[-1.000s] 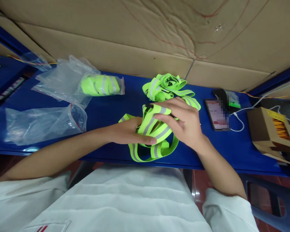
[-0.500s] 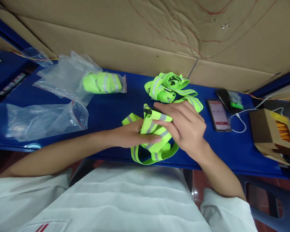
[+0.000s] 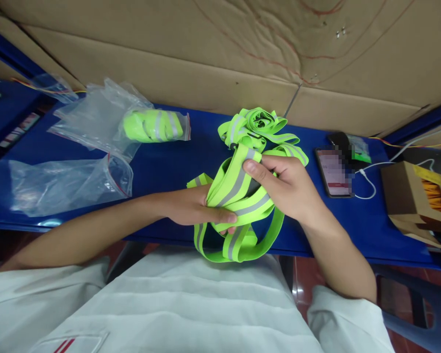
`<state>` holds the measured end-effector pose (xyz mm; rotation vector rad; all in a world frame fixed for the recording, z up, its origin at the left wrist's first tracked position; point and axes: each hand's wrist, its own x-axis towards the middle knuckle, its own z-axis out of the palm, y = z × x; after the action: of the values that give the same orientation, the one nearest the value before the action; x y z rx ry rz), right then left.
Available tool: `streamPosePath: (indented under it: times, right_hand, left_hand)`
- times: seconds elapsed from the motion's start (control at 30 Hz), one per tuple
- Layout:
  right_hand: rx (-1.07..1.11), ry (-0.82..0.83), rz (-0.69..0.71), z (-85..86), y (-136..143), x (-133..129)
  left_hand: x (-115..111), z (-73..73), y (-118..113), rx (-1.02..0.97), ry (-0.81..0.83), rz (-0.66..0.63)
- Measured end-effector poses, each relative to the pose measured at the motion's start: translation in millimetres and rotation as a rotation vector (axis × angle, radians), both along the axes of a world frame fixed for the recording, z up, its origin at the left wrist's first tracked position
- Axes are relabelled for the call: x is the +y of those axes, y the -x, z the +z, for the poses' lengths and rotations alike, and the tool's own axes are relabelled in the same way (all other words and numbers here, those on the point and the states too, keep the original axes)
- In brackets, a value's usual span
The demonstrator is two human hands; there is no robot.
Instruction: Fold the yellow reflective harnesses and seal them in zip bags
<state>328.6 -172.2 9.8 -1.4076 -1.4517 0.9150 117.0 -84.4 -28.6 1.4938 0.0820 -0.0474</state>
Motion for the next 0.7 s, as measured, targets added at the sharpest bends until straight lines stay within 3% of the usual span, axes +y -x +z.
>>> streamPosePath:
  times: [0.1,0.2,0.3,0.43,0.57,0.7]
  right_hand:
    - [0.276,0.242,0.098,-4.9,4.4,4.8]
    - [0.38,0.316,0.149,-14.4,12.1,13.0]
    - [0.259,0.141,0.099,-23.4,15.7,18.6]
    - [-0.227,-0.253,0.025,-21.0,13.4,11.6]
    - [-0.432,-0.297,0.192,-15.8,18.2,-1.7]
    - [-0.526,-0.365,0.091,-23.5,28.8,-4.3]
  left_hand:
    - [2.9,4.4,2.6,-0.007,-0.07,-0.022]
    - [3.6,3.6,4.2,-0.041,-0.132,-0.01]
    - [3.1,-0.8,4.8,-0.084,-0.19,0.013]
    - [2.2,-6.0,4.3,-0.098,-0.211,0.039]
    - [3.3,-9.1,1.7,-0.138,-0.268,0.173]
    - [4.3,-10.7,-2.0,-0.172,-0.271,0.301]
